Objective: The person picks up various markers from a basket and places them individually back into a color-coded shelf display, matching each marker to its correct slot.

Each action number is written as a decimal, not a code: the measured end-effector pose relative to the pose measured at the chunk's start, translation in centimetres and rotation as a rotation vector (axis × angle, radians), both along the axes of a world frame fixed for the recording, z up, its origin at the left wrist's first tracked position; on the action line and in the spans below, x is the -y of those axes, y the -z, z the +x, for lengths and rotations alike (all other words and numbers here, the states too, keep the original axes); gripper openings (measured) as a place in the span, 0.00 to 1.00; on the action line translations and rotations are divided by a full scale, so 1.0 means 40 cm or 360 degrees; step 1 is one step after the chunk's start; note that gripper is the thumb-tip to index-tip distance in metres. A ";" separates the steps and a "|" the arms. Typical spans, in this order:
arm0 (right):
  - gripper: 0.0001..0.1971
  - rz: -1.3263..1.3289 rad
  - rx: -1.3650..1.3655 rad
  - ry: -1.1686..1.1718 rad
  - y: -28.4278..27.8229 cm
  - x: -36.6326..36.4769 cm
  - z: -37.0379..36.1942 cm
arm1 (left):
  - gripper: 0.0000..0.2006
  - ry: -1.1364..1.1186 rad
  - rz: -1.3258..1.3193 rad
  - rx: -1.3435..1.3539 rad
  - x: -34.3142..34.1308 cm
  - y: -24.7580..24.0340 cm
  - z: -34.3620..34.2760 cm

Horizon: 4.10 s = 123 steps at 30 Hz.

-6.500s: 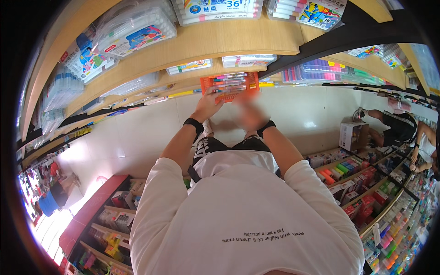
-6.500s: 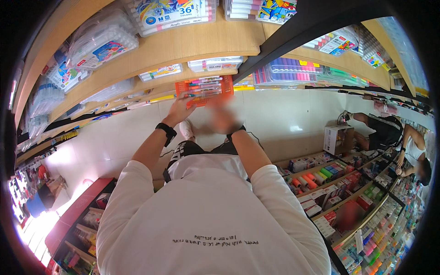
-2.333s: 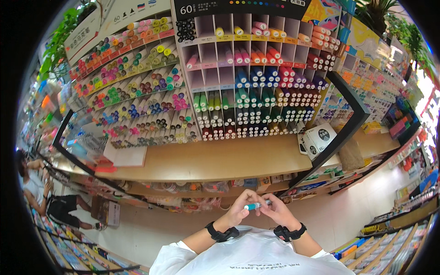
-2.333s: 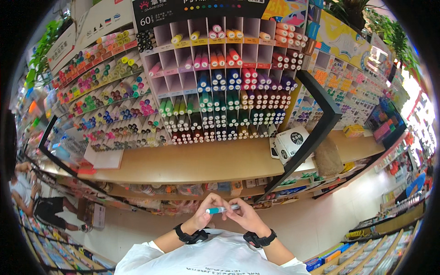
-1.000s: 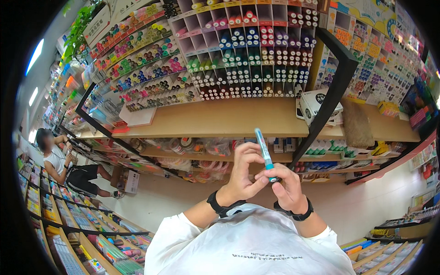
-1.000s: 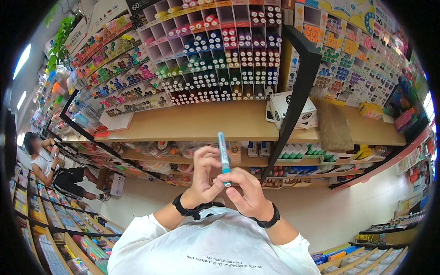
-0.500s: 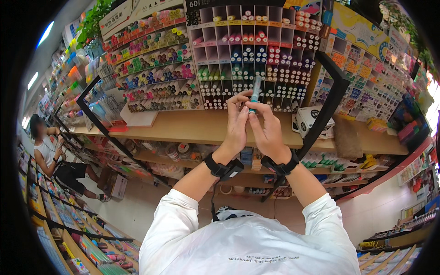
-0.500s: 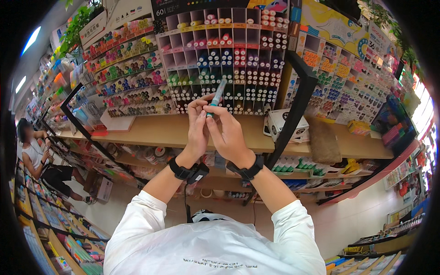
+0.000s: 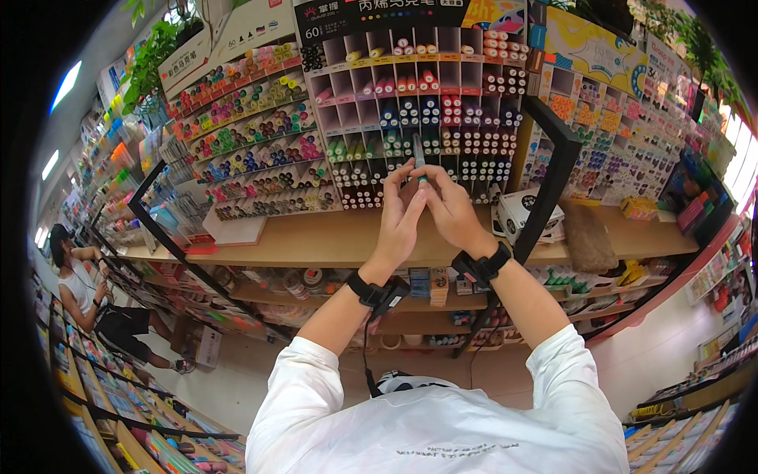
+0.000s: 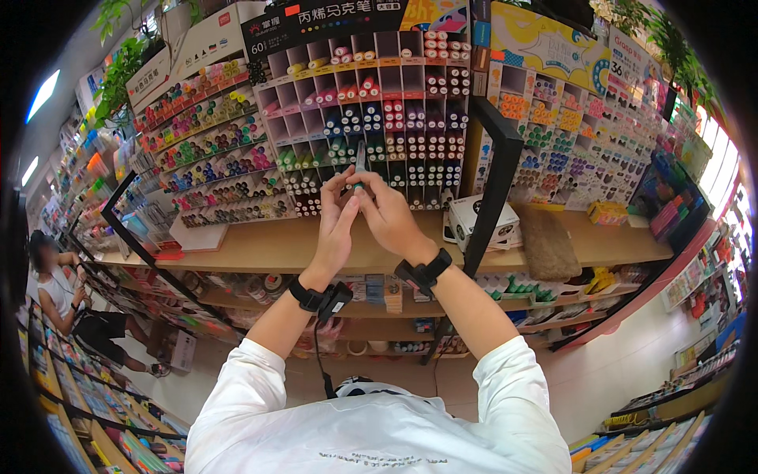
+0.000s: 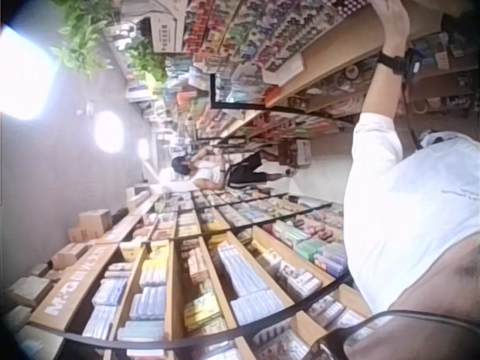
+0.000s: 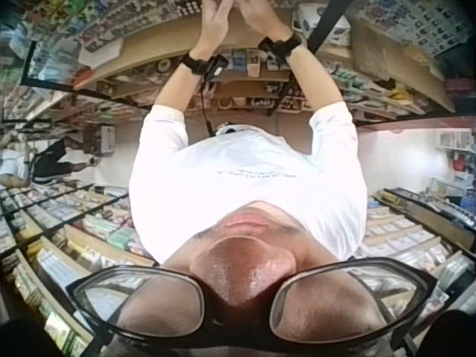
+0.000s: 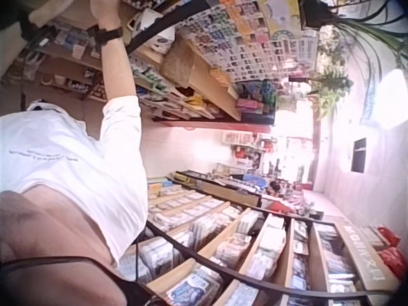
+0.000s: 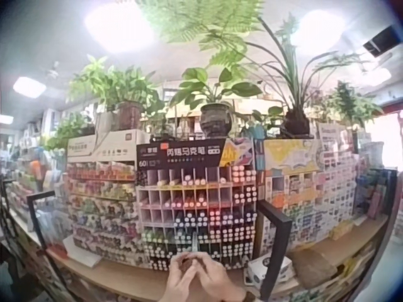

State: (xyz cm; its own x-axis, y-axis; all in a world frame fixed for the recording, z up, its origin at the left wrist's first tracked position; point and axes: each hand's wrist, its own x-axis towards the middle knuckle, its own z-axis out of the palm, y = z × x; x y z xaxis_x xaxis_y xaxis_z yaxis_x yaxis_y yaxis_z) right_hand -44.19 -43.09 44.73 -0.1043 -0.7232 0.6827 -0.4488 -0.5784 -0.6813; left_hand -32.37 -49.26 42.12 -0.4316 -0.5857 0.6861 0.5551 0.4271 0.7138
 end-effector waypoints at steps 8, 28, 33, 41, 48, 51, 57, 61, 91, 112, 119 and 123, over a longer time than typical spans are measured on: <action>0.21 0.0133 0.0236 0.0129 -0.043 0.085 -0.030 | 0.29 -0.0098 -0.0085 0.0222 0.038 -0.001 -0.006; 0.14 -0.0045 0.0429 0.0466 -0.002 -0.023 -0.083 | 0.40 -0.1021 -0.1145 0.1458 0.066 -0.048 -0.088; 0.15 -0.0098 0.0323 0.0394 0.008 -0.089 -0.093 | 0.52 -0.1150 -0.1305 0.1475 0.067 -0.040 -0.106; 0.15 -0.0054 -0.0062 0.0728 0.041 -0.161 -0.042 | 0.53 -0.0436 -0.0765 0.1464 0.034 -0.059 -0.071; 0.19 -0.0091 0.0116 0.0414 0.052 -0.185 -0.005 | 0.41 0.0278 -0.0455 0.0701 -0.149 -0.041 0.011; 0.25 -0.0300 -0.0151 0.0755 0.008 -0.182 -0.024 | 0.42 0.0306 -0.0484 0.0887 -0.150 0.026 0.060; 0.45 -0.0249 -0.0354 0.1390 -0.058 -0.021 -0.162 | 0.37 0.0612 -0.0505 0.1162 -0.140 0.099 0.165; 0.48 0.0152 -0.0645 0.1744 -0.078 0.011 -0.211 | 0.32 0.0678 -0.0338 0.1206 -0.111 0.151 0.193; 0.20 0.0172 0.1060 0.2187 0.294 -0.415 0.552 | 0.31 0.2254 -0.1144 0.1457 0.024 0.387 0.257; 0.15 0.0176 0.1329 0.3138 0.264 -0.557 1.369 | 0.25 0.3359 -0.2181 0.0746 -0.390 0.319 0.526; 0.18 0.0112 0.1545 0.3623 0.300 -0.467 1.593 | 0.28 0.3830 -0.2739 0.0456 -0.574 0.302 0.689; 0.18 -0.0223 0.1828 0.3833 0.319 -0.419 1.646 | 0.27 0.4020 -0.2952 0.0217 -0.666 0.290 0.734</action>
